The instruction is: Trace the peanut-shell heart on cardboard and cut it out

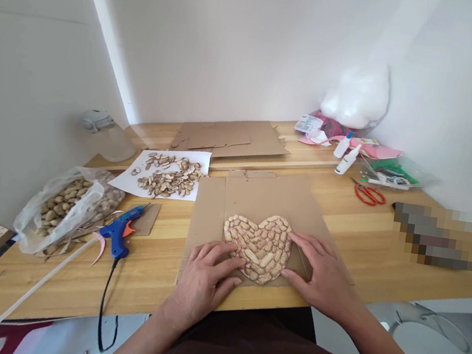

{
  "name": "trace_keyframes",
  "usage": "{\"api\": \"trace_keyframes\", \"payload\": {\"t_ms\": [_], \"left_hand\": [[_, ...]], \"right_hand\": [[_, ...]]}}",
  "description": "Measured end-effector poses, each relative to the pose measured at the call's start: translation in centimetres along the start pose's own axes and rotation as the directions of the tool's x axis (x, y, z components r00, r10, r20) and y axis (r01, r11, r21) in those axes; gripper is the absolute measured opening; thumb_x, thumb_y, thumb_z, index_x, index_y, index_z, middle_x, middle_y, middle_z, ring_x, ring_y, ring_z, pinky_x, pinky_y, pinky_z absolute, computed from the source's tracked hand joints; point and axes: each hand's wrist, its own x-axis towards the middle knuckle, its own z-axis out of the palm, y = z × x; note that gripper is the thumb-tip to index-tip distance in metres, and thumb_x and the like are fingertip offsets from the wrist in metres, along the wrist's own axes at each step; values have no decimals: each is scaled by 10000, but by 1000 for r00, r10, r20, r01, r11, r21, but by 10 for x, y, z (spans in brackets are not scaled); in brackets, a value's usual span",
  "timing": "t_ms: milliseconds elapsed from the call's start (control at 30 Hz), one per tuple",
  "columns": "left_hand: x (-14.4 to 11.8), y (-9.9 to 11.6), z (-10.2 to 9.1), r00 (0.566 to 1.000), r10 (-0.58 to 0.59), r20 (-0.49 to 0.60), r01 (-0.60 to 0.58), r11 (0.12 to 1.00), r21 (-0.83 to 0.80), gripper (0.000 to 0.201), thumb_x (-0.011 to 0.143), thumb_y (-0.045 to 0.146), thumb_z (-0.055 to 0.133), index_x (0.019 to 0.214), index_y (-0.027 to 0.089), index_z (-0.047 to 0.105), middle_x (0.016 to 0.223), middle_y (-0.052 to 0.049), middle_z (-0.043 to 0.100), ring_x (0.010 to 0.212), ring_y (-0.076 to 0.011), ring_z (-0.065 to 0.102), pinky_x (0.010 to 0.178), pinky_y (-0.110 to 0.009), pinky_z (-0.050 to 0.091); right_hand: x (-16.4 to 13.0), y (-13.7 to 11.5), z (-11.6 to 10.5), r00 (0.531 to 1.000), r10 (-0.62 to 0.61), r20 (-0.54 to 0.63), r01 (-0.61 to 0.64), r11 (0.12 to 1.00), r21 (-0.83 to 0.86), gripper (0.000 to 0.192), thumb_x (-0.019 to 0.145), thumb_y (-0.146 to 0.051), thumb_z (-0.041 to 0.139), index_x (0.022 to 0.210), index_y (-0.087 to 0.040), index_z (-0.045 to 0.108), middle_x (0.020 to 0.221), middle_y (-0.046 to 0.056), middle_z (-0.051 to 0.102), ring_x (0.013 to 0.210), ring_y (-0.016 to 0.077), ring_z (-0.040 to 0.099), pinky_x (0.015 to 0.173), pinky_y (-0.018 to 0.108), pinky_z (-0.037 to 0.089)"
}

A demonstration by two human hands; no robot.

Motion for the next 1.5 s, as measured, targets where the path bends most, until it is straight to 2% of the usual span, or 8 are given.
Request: {"api": "trace_keyframes", "payload": {"t_ms": [467,867,1500], "left_hand": [[-1,-12,9,994,105,-24,-103,991,86,302,926,320,588,1220,332,661,1318,-70,619,1197,-290,556,942,-484,489],[-3,-11,11,993,114,-41,-108,986,130,311,941,347,577,1245,350,643,1344,-48,609,1186,-274,564,939,-460,476],[-5,-13,13,993,105,-54,-100,991,85,323,952,354,560,1271,344,613,1362,-41,592,1224,-267,537,970,-468,464]], "right_hand": [[0,-9,-7,997,70,32,-71,997,41,689,792,-492,687,1408,-258,482,1403,106,568,1277,336,497,1062,546,389],[-1,-8,-5,996,73,40,-74,997,14,703,803,-510,680,1416,-221,491,1409,97,565,1267,308,484,1076,480,351],[-1,-9,-3,999,51,5,-51,999,3,672,819,-487,675,1409,-223,491,1365,93,597,1228,310,515,1057,483,376]]}}
